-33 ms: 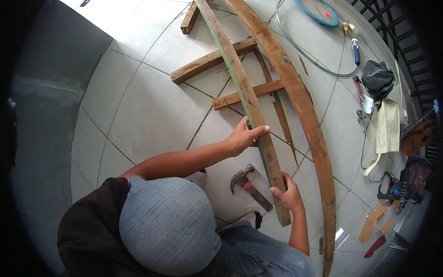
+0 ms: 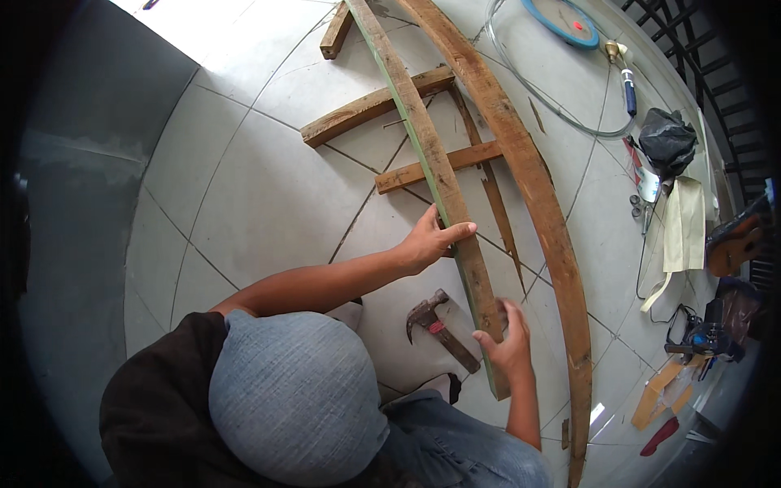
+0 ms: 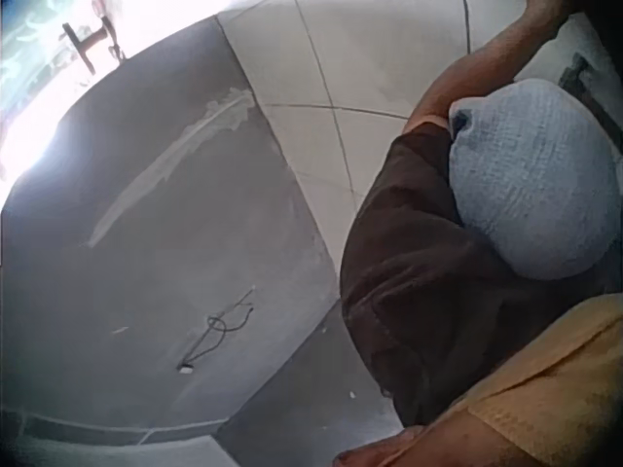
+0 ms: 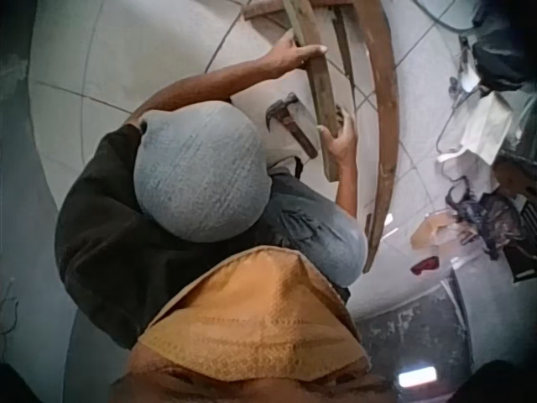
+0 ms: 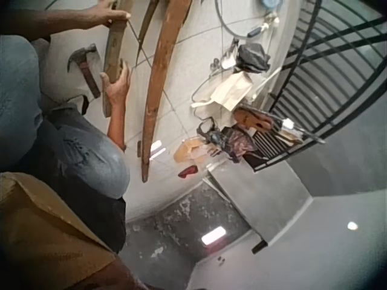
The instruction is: The person nails pieces of wood together with a hammer to create a curved structure.
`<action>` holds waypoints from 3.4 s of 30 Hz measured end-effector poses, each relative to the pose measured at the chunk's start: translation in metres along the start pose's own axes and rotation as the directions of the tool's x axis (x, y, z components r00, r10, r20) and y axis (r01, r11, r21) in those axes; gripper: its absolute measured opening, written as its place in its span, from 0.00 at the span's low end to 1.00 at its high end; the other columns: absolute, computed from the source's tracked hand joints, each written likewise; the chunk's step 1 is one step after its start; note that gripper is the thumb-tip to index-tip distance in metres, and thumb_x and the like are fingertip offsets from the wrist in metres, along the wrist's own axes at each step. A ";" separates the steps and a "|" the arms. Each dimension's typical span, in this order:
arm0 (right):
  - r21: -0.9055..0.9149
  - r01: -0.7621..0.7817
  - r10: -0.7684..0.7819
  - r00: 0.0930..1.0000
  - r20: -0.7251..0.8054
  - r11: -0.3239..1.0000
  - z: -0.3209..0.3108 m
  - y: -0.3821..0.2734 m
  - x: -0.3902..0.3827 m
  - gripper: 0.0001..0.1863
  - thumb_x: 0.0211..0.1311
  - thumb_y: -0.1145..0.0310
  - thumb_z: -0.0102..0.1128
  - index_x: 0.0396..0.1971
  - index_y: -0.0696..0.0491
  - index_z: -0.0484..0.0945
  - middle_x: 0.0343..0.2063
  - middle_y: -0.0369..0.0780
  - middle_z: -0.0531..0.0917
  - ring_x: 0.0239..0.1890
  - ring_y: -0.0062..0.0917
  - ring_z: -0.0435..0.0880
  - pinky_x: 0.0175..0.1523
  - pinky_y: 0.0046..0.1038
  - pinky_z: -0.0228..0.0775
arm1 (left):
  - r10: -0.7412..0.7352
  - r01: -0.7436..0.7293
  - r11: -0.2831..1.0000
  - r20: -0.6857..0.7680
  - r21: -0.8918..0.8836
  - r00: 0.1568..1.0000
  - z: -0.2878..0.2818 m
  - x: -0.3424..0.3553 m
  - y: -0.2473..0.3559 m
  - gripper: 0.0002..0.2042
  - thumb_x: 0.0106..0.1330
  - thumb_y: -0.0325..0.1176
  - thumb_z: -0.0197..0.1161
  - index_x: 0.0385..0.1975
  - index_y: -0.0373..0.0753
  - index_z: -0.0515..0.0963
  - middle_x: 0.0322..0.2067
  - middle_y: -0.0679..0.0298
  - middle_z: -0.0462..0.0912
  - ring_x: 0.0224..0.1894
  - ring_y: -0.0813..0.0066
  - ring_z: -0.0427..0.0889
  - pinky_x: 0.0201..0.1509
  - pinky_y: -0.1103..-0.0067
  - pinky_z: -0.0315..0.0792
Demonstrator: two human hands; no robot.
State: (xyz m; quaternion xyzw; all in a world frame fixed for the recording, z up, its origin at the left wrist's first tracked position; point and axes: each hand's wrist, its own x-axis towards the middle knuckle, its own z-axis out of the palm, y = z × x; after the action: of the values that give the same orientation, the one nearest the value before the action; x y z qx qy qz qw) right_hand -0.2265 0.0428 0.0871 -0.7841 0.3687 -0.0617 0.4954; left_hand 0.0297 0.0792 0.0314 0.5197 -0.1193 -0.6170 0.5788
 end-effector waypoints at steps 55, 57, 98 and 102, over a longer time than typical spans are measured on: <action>-0.445 0.389 -0.438 0.899 -0.010 0.807 0.018 -0.094 0.250 0.16 0.71 0.59 0.51 0.46 0.58 0.68 0.21 0.57 0.79 0.28 0.58 0.80 0.31 0.51 0.70 | 0.275 -0.275 0.951 0.022 0.144 0.961 -0.008 0.009 -0.030 0.39 0.62 0.43 0.68 0.64 0.30 0.53 0.56 0.48 0.69 0.61 0.61 0.70 0.65 0.68 0.65; -0.403 0.453 -0.515 0.855 -0.054 0.795 0.020 -0.094 0.251 0.17 0.72 0.58 0.51 0.45 0.58 0.68 0.21 0.57 0.79 0.28 0.58 0.80 0.31 0.51 0.70 | 0.289 -0.286 0.941 0.011 0.178 0.957 -0.013 0.011 -0.034 0.38 0.62 0.43 0.69 0.64 0.30 0.54 0.56 0.49 0.69 0.61 0.62 0.70 0.65 0.68 0.65; -0.268 -0.294 0.253 0.951 -0.176 0.918 -0.045 0.049 -0.055 0.26 0.51 0.54 0.76 0.27 0.60 0.71 0.17 0.49 0.76 0.22 0.49 0.77 0.30 0.42 0.68 | -0.329 0.079 0.754 0.271 0.652 0.905 -0.071 -0.031 0.074 0.30 0.67 0.55 0.61 0.49 0.28 0.75 0.41 0.47 0.83 0.45 0.59 0.85 0.45 0.68 0.83; -0.141 -0.215 0.198 0.972 -0.126 0.966 -0.030 0.020 -0.049 0.35 0.42 0.41 0.77 0.33 0.59 0.77 0.23 0.42 0.84 0.28 0.35 0.86 0.37 0.36 0.76 | 0.199 -0.123 0.922 -0.175 0.368 0.964 -0.117 -0.023 0.141 0.19 0.71 0.50 0.57 0.33 0.38 0.77 0.23 0.66 0.80 0.21 0.80 0.75 0.24 0.84 0.68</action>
State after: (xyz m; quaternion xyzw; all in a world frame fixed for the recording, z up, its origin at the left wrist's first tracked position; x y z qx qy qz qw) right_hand -0.2860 0.0475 0.0993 -0.7726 0.4791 -0.0242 0.4159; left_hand 0.1993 0.1094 0.0976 0.6655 -0.2093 -0.4775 0.5341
